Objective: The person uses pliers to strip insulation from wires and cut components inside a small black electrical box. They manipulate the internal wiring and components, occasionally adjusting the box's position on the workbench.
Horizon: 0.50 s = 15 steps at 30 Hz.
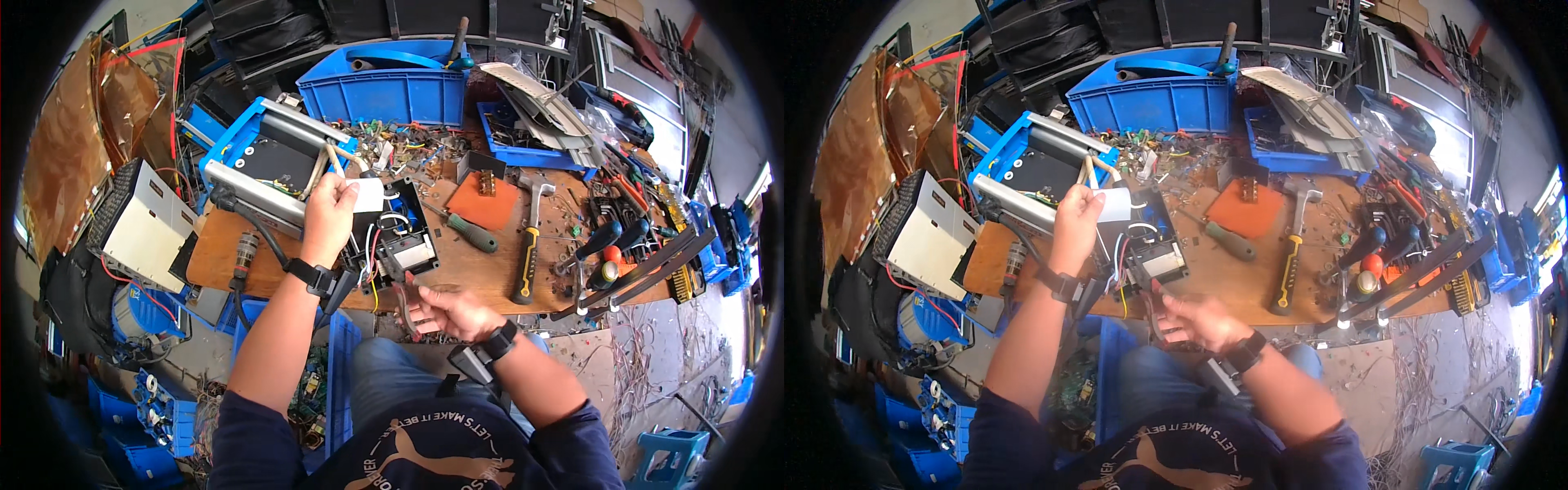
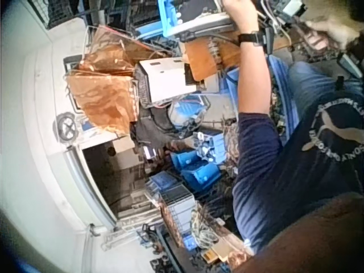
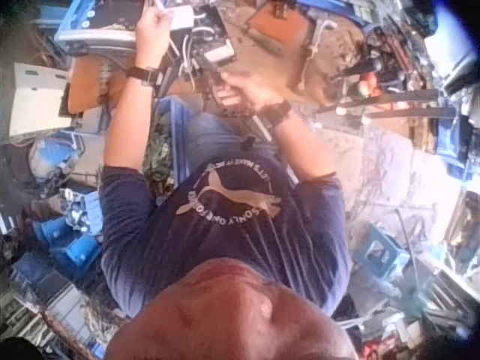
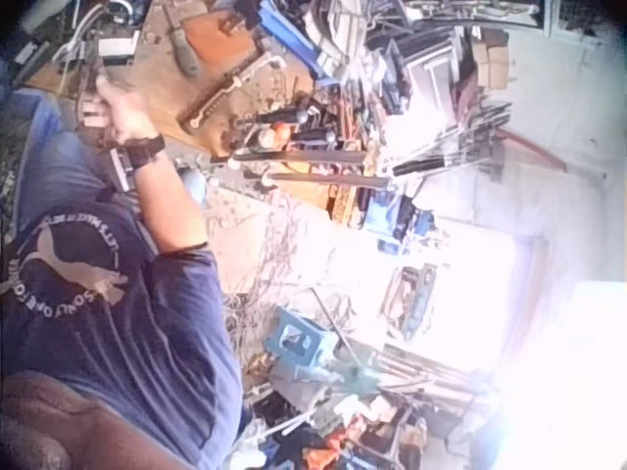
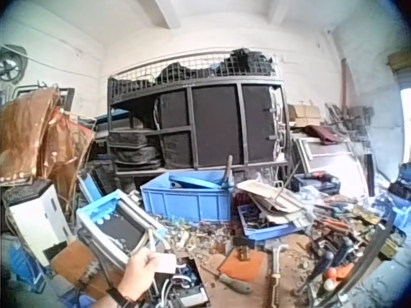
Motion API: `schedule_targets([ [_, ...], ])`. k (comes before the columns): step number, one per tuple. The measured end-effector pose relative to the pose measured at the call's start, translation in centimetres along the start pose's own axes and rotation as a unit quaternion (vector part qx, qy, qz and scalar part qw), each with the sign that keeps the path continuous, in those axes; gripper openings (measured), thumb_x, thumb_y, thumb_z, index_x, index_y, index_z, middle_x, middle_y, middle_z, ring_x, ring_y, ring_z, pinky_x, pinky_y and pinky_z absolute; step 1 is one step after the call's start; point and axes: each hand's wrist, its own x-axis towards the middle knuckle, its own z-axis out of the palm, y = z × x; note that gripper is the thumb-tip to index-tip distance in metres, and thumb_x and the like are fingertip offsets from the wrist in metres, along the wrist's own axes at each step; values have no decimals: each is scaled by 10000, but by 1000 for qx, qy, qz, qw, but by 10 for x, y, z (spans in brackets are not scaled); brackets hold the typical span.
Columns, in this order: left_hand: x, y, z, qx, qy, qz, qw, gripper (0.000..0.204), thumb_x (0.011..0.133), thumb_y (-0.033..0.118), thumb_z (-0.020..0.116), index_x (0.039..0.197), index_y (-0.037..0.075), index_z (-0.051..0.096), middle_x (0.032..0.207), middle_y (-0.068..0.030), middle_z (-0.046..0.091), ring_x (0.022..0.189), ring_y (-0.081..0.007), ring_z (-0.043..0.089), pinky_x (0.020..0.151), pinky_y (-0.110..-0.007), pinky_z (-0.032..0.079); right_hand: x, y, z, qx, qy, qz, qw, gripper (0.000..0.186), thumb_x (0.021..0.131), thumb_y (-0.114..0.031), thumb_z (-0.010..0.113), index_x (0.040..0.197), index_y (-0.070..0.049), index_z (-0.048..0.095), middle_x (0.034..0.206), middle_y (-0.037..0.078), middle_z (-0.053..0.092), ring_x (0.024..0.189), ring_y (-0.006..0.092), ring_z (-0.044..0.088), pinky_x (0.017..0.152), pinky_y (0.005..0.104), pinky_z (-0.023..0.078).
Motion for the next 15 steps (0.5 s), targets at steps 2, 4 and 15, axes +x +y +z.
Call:
schedule_targets([
  [2,1,-1,5,2,4,-9,1000,167,892,105,641,814,-5,543,672,-83,594,610,-162,564,583,-319,456,-1,11,9,42,-31,-33,998,520,1009,-380,454,1392,-29,420,1114,147,601,1056,245,612,834,369,529],
  [4,1,-1,6,29,8,-15,999,174,887,111,646,811,-6,541,678,-96,599,611,-188,570,590,-334,460,1,18,28,-20,30,-44,998,453,999,-356,497,1239,28,493,1027,135,626,953,243,657,795,349,552],
  [15,3,-13,5,42,20,-15,999,222,876,119,652,776,-1,494,650,-113,550,584,-230,532,583,-366,441,-20,-36,19,-252,85,8,964,370,964,-339,573,1068,16,578,755,9,554,675,137,540,677,294,498],
])
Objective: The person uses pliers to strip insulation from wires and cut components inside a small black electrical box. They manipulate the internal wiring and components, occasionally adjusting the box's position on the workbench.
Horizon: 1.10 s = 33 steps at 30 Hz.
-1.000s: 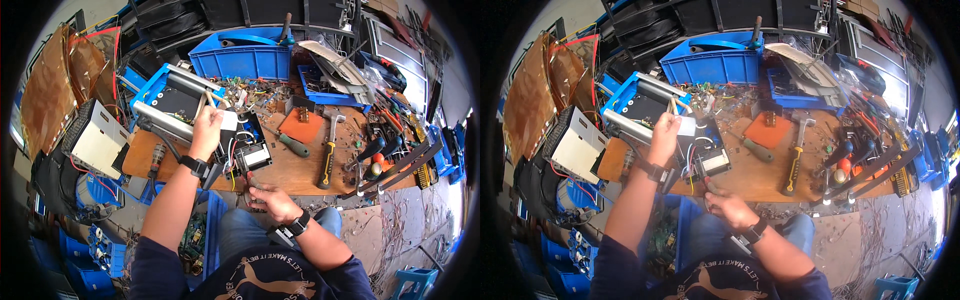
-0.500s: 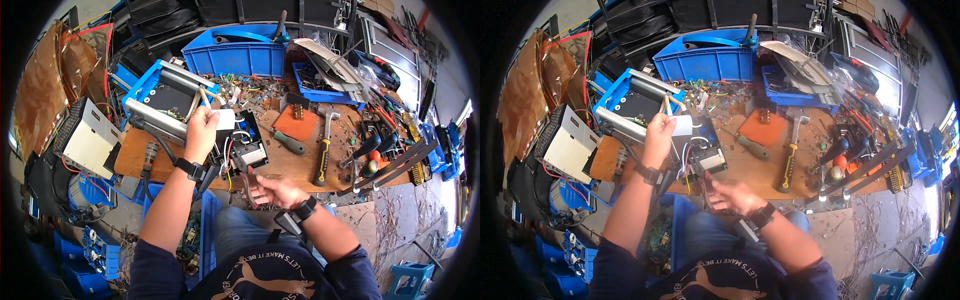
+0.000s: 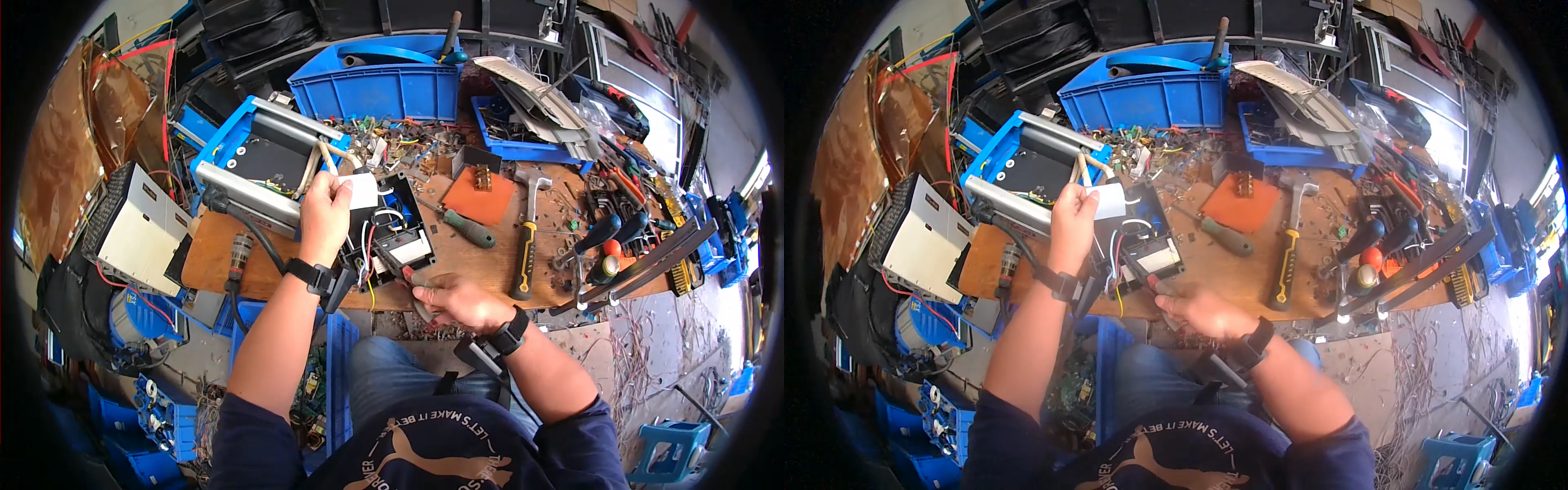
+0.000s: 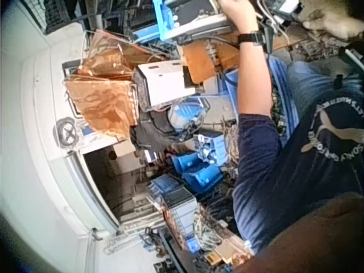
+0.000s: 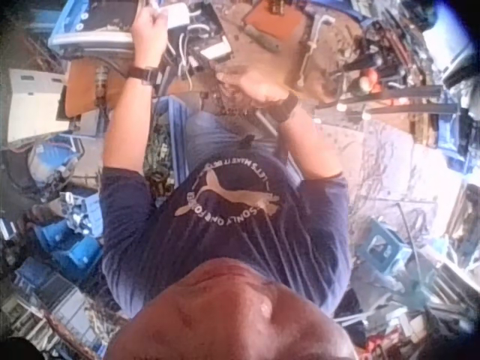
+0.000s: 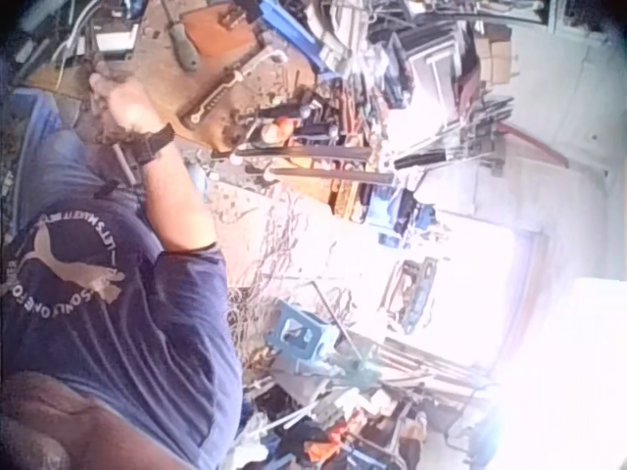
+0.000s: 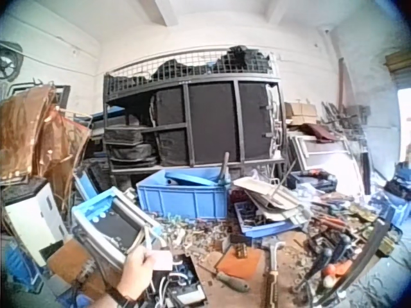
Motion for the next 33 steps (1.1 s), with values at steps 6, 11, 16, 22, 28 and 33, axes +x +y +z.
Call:
schedule_targets([
  [6,-12,9,0,4,13,37,999,212,876,108,646,792,0,484,678,-107,545,617,-235,529,606,-366,444,-8,10,6,19,20,-21,999,370,969,-297,570,1165,16,567,730,-19,511,635,105,483,615,279,445],
  [11,-16,20,-2,13,12,45,999,201,875,99,643,800,0,485,674,-111,529,624,-244,525,620,-363,450,-6,29,21,-6,71,-89,993,300,968,-260,566,1064,19,621,665,6,539,589,121,503,583,295,443],
  [16,-13,15,-4,25,18,43,999,194,875,98,641,808,1,486,675,-113,519,618,-237,519,614,-360,445,3,50,37,-107,163,-148,970,312,946,-278,588,874,25,602,663,124,542,626,233,535,623,368,443],
  [22,-9,20,3,7,23,40,999,199,874,95,635,796,10,473,660,-103,504,598,-220,498,585,-367,424,20,81,59,-241,290,-288,880,225,912,-182,602,997,26,610,843,212,590,825,399,556,743,442,451],
  [28,2,0,2,2,6,29,1000,221,874,88,630,772,13,449,647,-85,487,581,-210,466,569,-356,410,11,59,67,-287,289,-211,889,283,918,-204,610,1085,24,593,887,235,584,904,353,590,764,425,462],
  [33,-2,7,2,-6,10,19,1000,227,874,83,630,767,17,441,631,-80,469,578,-191,454,563,-350,403,7,46,44,43,58,-57,996,299,982,-317,540,1035,-29,596,985,148,630,983,221,616,790,372,502],
])
